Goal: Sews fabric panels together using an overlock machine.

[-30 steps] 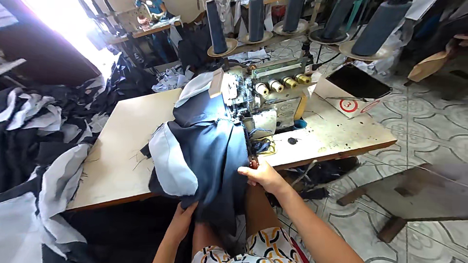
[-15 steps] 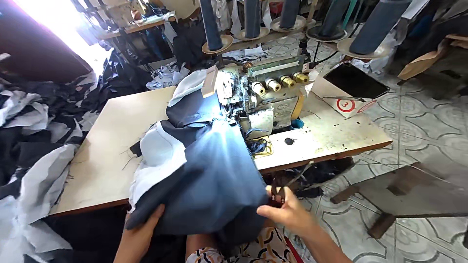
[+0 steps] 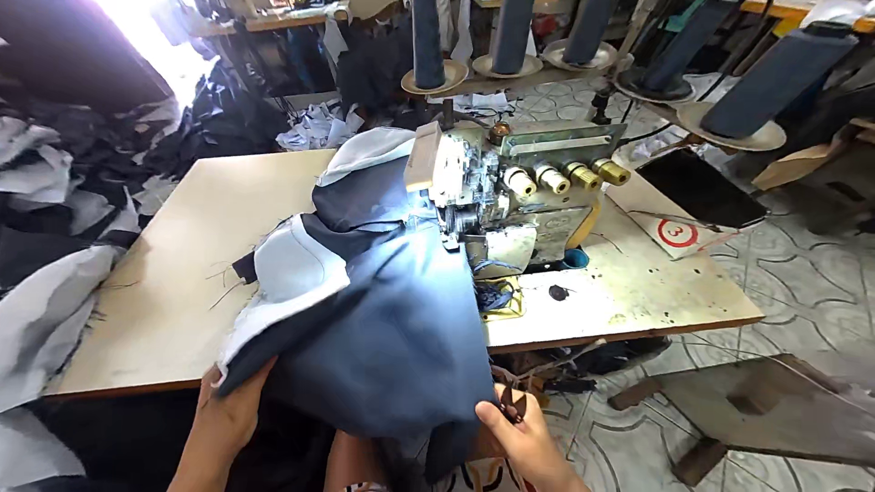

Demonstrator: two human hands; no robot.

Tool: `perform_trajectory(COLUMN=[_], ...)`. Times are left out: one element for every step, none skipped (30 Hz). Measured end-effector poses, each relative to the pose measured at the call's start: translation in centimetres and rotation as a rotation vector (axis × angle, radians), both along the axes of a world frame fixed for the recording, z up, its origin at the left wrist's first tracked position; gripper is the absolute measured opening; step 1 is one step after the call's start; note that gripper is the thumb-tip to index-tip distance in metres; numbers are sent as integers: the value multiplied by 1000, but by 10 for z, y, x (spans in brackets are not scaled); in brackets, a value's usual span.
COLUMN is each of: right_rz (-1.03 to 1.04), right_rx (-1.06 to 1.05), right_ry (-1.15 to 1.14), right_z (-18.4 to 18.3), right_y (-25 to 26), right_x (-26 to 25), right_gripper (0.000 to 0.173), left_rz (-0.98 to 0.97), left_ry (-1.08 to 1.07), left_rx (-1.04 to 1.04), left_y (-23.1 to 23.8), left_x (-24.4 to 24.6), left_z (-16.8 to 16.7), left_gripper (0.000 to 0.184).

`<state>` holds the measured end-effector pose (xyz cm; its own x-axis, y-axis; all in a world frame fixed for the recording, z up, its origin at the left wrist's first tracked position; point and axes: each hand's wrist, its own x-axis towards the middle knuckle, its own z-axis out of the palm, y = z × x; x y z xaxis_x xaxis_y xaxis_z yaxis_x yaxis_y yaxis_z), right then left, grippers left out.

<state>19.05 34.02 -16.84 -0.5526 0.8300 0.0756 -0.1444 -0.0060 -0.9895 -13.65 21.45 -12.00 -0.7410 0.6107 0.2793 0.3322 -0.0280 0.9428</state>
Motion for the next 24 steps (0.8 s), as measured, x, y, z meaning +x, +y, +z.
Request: perform_trajectory(right_rz=[-8, -8, -9, -11, -21, -31, -37, -48, -60, -66, -79, -102, -137, -176, -214, -248, -272, -288, -296, -297, -288, -265, -237, -215], right_rx=[-6, -23, -45, -64, -73, -73, -72, -77, -93, -104, -91, -79, -64, -40, -1, 36, 67, 84, 81, 67, 50, 32, 4, -36], right_ry=[0, 0, -2, 2, 11, 32, 54, 70, 84, 97, 96, 84, 69, 55, 54, 63, 78, 90, 101, 117, 145, 181, 212, 220], right_z=[1, 3, 5, 7, 9, 11, 15, 19, 24, 29, 33, 36, 37, 37, 37, 37, 38, 40, 43, 44, 44, 41, 35, 28], right_y=[6, 11, 17, 23, 29, 35, 41, 47, 53, 59, 66, 72, 78, 84, 89, 92, 94, 94, 94, 92, 88, 80, 67, 51], right_x=[-8, -15, -23, -29, -36, -42, -48, -53, -59, -65, -70, -75, -81, -86, -92, -96, -99, -101, -101, -100, -97, -93, -88, -82], right_gripper=[15, 17, 20, 23, 24, 23, 22, 24, 28, 30, 31, 32, 32, 32, 32, 32, 31, 30, 29, 29, 29, 28, 26, 24], left_rz=[11, 23, 22, 13, 14, 18, 25, 31, 33, 32, 31, 27, 3, -40, -93, -137, -172, -182, -170, -163, -179, -220, -283, -355], left_ry=[-5, -10, -6, 5, 29, 53, 74, 97, 132, 176, 218, 250, 275, 308, 347, 415, 491, 585, 687, 763, 817, 875, 915, 904], left_rx=[0, 2, -4, -24, -42, -59, -82, -114, -149, -179, -205, -244, -307, -399, -526, -697, -934, -1151, -1303, -1347, -1273, -1092, -869, -681], left_y=[12, 26, 39, 51, 64, 76, 87, 97, 106, 115, 123, 131, 139, 145, 151, 154, 156, 157, 157, 153, 147, 142, 137, 134], left_x=[-8, -15, -24, -33, -40, -48, -55, -62, -69, -74, -78, -82, -85, -91, -97, -103, -104, -98, -79, -50, -15, 17, 48, 77], left_z=[5, 11, 16, 22, 27, 31, 34, 38, 41, 44, 47, 49, 51, 52, 54, 58, 68, 80, 96, 113, 129, 136, 132, 119], left_gripper=[39, 41, 47, 53, 50, 43, 37, 34, 35, 37, 41, 48, 58, 70, 80, 83, 84, 76, 62, 47, 37, 30, 26, 29])
